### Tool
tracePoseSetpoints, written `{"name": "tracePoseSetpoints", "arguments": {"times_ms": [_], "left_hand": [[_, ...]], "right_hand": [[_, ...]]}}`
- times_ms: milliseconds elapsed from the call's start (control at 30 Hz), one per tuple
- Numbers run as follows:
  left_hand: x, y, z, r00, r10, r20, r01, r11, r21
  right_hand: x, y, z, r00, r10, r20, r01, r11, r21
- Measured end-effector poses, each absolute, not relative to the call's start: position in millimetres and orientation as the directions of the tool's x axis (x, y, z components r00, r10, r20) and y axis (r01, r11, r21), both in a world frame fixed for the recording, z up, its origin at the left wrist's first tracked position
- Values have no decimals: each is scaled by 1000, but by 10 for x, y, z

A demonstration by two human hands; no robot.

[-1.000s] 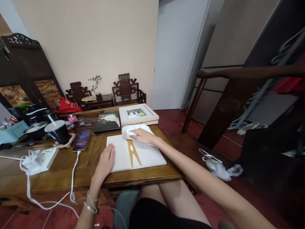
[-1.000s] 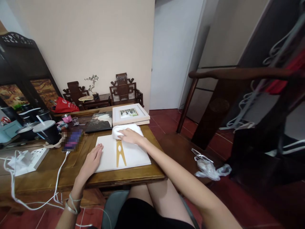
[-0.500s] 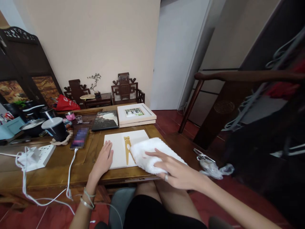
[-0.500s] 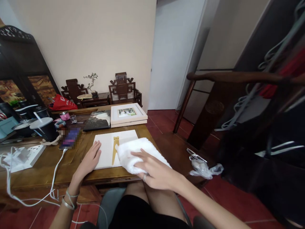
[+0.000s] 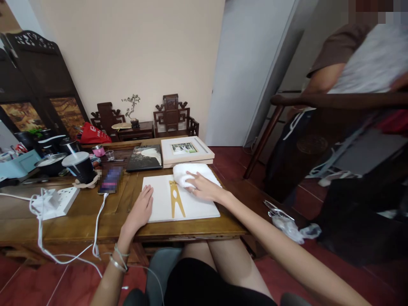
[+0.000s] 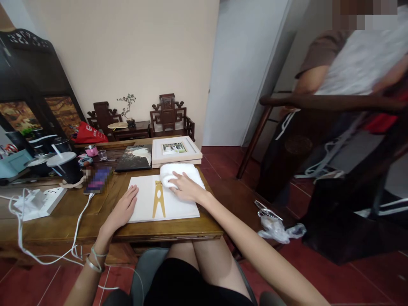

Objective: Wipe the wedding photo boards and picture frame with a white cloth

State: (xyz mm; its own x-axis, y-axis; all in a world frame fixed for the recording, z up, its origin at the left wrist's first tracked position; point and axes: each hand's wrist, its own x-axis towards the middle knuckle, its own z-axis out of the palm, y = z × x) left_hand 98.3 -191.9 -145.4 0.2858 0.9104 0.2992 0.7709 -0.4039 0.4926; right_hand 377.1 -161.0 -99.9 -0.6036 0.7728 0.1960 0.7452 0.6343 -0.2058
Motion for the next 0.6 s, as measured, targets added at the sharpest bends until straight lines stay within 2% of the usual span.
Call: {"name": "tracePoseSetpoints", "arguments": {"times_ms": [300,433,600], "left_hand": [[983,-1903,-1461,306,898,315,759,-430,489],[962,-1902,-1458,319,890,325,748,-447,491],[940,-1905,-1440,338,892,299,760,-446,472]], "right_hand": [[3950,-2603,-780,-661,732,162,691,679,-249],[3948,-2443,-779,-637,756,152,706,651,-278],[3820,-1852,-854,-604,774,190,747,633,-204]]}}
